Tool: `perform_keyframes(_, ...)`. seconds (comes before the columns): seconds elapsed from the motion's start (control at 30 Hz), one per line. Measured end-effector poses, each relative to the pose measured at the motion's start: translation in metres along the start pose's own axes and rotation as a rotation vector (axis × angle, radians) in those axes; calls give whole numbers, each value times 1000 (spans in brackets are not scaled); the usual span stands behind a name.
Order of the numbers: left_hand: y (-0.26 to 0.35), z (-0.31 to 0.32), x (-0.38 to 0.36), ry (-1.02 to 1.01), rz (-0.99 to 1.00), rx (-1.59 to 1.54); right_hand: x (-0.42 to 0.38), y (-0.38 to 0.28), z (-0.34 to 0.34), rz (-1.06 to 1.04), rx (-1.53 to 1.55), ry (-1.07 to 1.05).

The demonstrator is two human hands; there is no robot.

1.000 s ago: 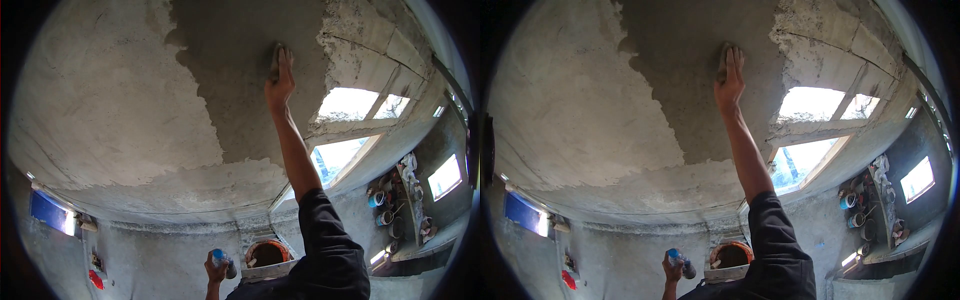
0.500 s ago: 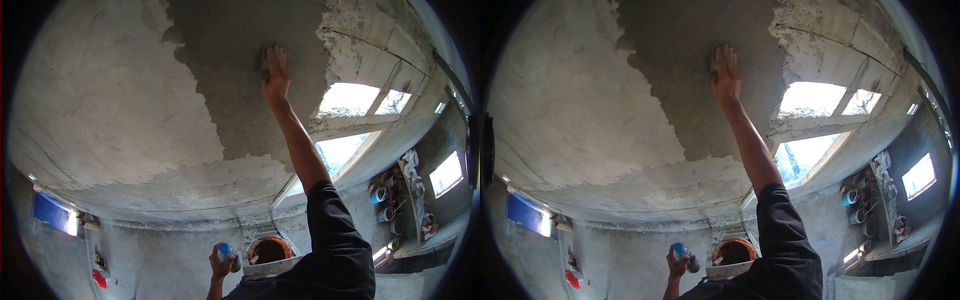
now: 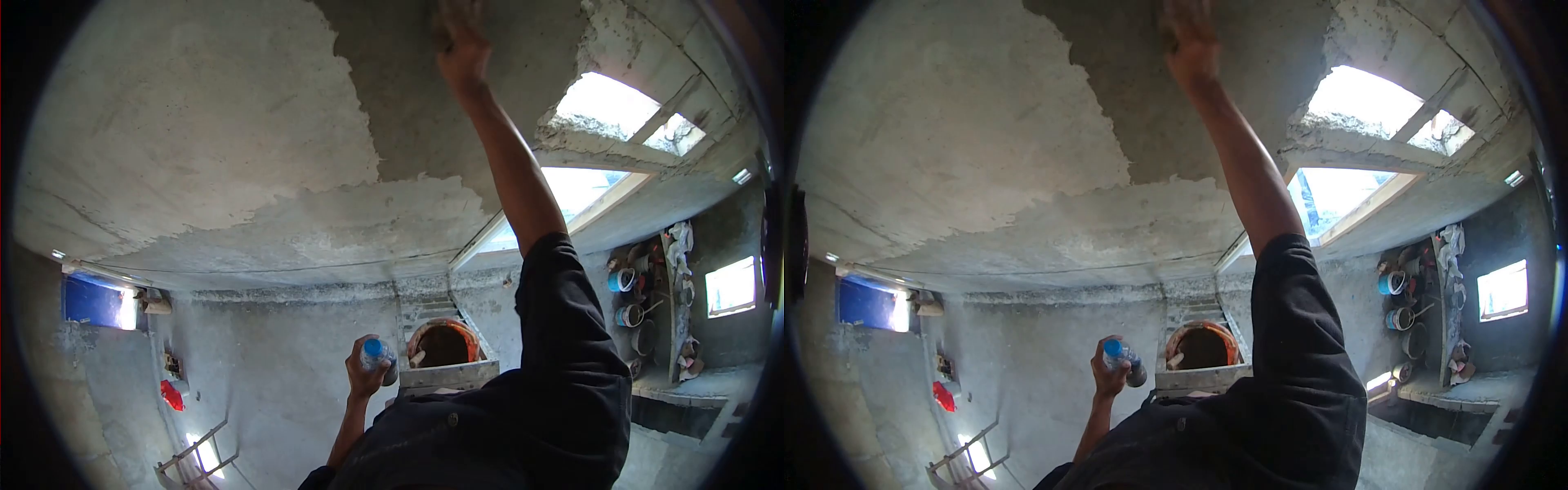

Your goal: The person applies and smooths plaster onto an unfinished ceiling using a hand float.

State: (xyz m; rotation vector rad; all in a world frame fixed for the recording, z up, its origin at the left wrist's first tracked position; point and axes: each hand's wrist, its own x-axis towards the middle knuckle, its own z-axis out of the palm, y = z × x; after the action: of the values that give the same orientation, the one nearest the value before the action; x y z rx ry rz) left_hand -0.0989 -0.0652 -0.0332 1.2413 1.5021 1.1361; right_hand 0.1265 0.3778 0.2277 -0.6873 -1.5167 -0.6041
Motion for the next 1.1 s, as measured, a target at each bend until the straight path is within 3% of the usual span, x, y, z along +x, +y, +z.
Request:
perform_keyframes(0.13, 9, 2, 4, -33, 6, -20, -68, -22, -8, 28, 52, -167)
perform_keyframes(0.23, 4, 3, 10, 13, 198, 79, -57, -18, -24, 109, 159, -241)
perform_keyframes(0.3, 4, 4, 7, -23, 50, 17, -37, -10, -33, 139, 110, 21)
perform_keyframes(0.43, 10, 5, 10, 3, 129, 73, 17, 13, -23, 89, -44, 167)
perform_keyframes(0.5, 9, 6, 11, 3, 122, 63, 11, 11, -3, 9, -140, 26)
perform_keyframes(0.63, 1, 8, 10, -27, 81, 47, -57, -19, -1, 39, 77, -284)
perform_keyframes(0.77, 5, 6, 5, -76, 22, 45, -90, -33, -23, 166, 116, -335)
perform_keyframes(0.97, 16, 3, 3, -43, 88, 73, 34, -16, -44, 15, 107, -70)
perform_keyframes(1.1, 12, 6, 2, -35, 63, 68, 21, -4, -18, 104, 41, -224)
